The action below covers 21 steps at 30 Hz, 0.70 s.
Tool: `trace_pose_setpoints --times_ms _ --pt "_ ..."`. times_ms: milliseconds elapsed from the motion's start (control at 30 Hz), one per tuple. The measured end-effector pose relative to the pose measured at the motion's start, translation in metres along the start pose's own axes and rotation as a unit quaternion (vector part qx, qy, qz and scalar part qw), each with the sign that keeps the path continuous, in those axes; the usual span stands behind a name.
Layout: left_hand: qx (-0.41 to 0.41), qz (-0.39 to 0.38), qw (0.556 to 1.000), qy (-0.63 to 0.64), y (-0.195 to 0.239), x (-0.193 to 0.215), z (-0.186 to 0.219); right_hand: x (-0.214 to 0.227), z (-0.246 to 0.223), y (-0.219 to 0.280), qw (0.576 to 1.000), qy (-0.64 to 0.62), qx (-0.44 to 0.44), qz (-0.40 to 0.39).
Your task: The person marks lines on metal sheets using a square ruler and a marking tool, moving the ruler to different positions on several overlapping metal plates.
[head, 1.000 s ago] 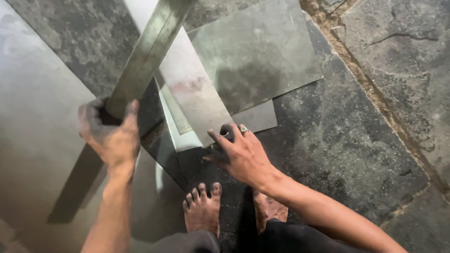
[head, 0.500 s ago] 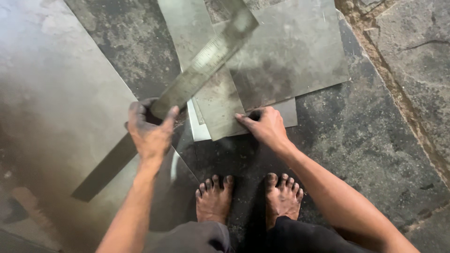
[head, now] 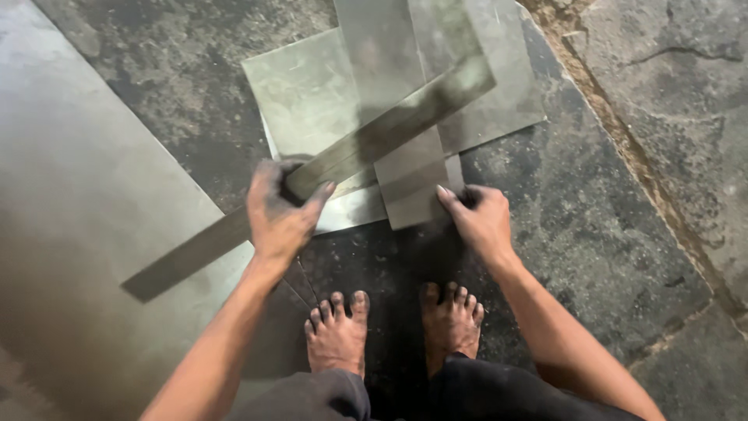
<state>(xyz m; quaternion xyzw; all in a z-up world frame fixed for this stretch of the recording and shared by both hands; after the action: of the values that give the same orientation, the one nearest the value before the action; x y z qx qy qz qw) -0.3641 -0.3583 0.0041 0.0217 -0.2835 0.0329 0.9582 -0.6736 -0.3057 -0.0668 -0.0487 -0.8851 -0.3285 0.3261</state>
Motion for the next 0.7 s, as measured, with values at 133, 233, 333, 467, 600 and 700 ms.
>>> trace_pose_setpoints --times_ms 133,233,333,467,600,700 --pt "-0.063 -0.036 0.997 -0.026 -0.014 -0.039 0.013 0.022 -0.033 0.012 0.978 0.095 0.167 0.076" --pt "-0.066 -0.07 0.992 -0.08 -0.01 -0.067 0.012 0.024 -0.027 0.035 0.971 0.089 0.207 0.084" --pt "-0.07 -0.103 0.984 -0.129 0.003 -0.09 0.006 0.01 -0.01 0.056 0.974 0.078 0.208 0.049" --pt "-0.085 -0.138 0.976 -0.145 0.003 -0.099 -0.001 0.001 0.012 0.061 0.986 0.037 0.164 -0.019" --pt "-0.084 -0.15 0.973 -0.151 0.001 -0.102 0.001 0.007 0.011 0.059 0.98 -0.001 0.199 -0.02" --pt "-0.075 -0.154 0.975 -0.141 0.003 -0.101 0.001 0.007 0.008 0.058 0.978 -0.017 0.205 -0.041"
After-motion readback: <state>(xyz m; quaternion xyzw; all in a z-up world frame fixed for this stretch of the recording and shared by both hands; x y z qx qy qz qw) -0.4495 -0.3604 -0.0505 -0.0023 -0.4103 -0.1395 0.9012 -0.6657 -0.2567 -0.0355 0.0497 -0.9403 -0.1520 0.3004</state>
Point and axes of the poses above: each hand's wrist, its own y-axis away from the middle knuckle, its own x-axis out of the back of the hand, z = x × y, the point moved 6 cm from there along -y, towards the middle knuckle, and after that the axes turned 2 degrees about y, right-handed, at the moved point
